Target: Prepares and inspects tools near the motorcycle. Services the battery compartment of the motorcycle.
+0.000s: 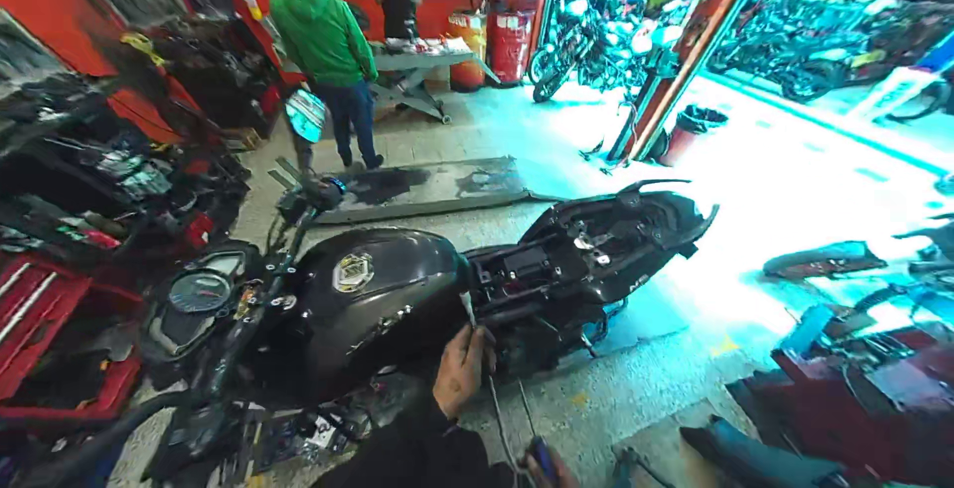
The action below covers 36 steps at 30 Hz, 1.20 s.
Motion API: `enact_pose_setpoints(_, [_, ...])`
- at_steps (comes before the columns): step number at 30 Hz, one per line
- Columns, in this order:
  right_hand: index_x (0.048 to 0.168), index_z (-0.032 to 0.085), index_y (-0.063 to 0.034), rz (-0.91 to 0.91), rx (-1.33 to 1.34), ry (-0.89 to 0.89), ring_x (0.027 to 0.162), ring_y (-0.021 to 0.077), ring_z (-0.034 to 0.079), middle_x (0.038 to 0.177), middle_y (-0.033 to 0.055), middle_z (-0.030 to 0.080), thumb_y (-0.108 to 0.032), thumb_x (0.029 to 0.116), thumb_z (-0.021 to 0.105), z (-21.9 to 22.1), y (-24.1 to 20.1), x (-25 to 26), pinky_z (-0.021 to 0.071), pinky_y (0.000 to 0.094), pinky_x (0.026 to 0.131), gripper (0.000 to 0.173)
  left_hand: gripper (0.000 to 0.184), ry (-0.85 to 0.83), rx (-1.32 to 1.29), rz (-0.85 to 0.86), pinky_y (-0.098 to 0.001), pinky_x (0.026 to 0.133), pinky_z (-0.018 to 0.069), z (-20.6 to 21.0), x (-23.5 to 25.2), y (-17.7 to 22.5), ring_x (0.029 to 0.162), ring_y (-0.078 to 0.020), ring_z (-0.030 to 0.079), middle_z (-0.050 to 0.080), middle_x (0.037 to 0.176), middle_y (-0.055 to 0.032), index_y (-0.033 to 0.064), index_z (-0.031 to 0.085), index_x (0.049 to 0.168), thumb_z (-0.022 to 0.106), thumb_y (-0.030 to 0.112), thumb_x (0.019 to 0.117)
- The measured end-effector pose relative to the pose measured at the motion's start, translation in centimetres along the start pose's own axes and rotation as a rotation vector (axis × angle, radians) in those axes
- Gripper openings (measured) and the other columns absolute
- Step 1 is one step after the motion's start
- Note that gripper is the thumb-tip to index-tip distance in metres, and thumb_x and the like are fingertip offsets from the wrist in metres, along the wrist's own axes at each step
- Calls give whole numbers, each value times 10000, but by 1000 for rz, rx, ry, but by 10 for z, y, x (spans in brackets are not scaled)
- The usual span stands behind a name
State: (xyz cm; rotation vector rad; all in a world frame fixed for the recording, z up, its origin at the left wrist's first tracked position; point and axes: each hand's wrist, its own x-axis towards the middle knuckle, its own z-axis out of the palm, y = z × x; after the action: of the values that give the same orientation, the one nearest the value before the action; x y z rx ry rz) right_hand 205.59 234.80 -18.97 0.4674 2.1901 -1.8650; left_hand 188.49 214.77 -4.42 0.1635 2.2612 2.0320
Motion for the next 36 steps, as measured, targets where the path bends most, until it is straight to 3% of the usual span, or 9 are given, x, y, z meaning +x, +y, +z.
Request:
enact_pose_setpoints(7, [1366, 550, -35, -137, 413, 243, 501, -8, 455, 763, -37, 627, -352, 1036, 524, -82, -59, 42, 385, 157, 426, 458, 371, -193, -253, -10, -207, 507, 512, 61, 81, 18, 540, -41, 561, 611, 695, 45, 49, 604, 981, 318, 234, 1128])
enact_pose_setpoints(11, [1229, 583, -41, 14, 278, 165, 512, 16, 474, 757, -32, 621, -340, 1005, 560, -117, -62, 72, 405, 184, 445, 375, 414, -164, -505, -217, -209, 480, 449, 89, 146, 4, 497, -57, 490, 543, 629, 41, 76, 569, 907, 288, 276, 1137])
enact_pose_setpoints(14, [1215, 607, -99, 22, 250, -128, 535, 3, 510, 870, -19, 718, -432, 979, 632, -137, -64, 85, 429, 190, 463, 409, 429, -81, -568, -457, -207, 388, 375, 112, 188, -21, 429, -61, 438, 531, 590, 29, 81, 565, 943, 292, 346, 1139])
enact_pose_setpoints(17, [1201, 630, -144, -56, 394, -400, 765, 113, 691, 927, 11, 716, -382, 917, 761, -150, -84, 97, 605, 302, 680, 393, 380, 19, -531, -514, -217, 395, 395, 127, 214, -43, 437, -80, 478, 589, 626, -7, 35, 555, 1077, 318, 325, 1140])
enact_pose_setpoints(21, [1115, 631, -157, -107, 402, -334, 671, 54, 630, 843, -21, 670, -151, 912, 759, -153, -142, 111, 562, 227, 594, 240, 401, 50, -109, -301, -330, 632, 614, 116, 234, -59, 652, -150, 709, 726, 795, -74, -26, 499, 1318, 527, 292, 1076])
enact_pose_setpoints(24, [1117, 624, -173, -118, 288, -303, 603, 12, 574, 810, -48, 636, -146, 943, 718, -165, -188, 131, 521, 186, 534, 199, 688, 42, 275, -212, -431, 789, 604, 93, 245, -66, 795, -172, 708, 722, 913, -75, -19, 500, 1375, 609, 535, 982])
enact_pose_setpoints(29, [1132, 604, -134, -235, 140, -364, 651, 18, 574, 853, -37, 620, -179, 967, 694, -165, -230, 158, 519, 185, 559, 194, 681, 109, 583, 157, -464, 679, 594, 70, 245, -66, 713, -207, 689, 705, 835, -69, -58, 521, 1332, 605, 524, 990])
enact_pose_setpoints(33, [1167, 597, -63, -365, -4, -418, 716, 30, 582, 878, -12, 624, -126, 971, 667, -150, -252, 181, 520, 194, 613, 218, 661, -209, 646, 441, -511, 596, 580, 77, 228, -30, 640, -254, 686, 719, 792, -97, -17, 531, 1432, 695, 338, 898])
enact_pose_setpoints(36, [1156, 601, -40, -399, -80, -513, 742, 46, 594, 915, 10, 632, -149, 986, 662, -138, -268, 198, 537, 221, 642, 210, 477, -173, 760, 444, -536, 592, 582, 84, 234, -15, 649, -288, 711, 718, 749, -109, 45, 699, 1096, 605, 499, 985])
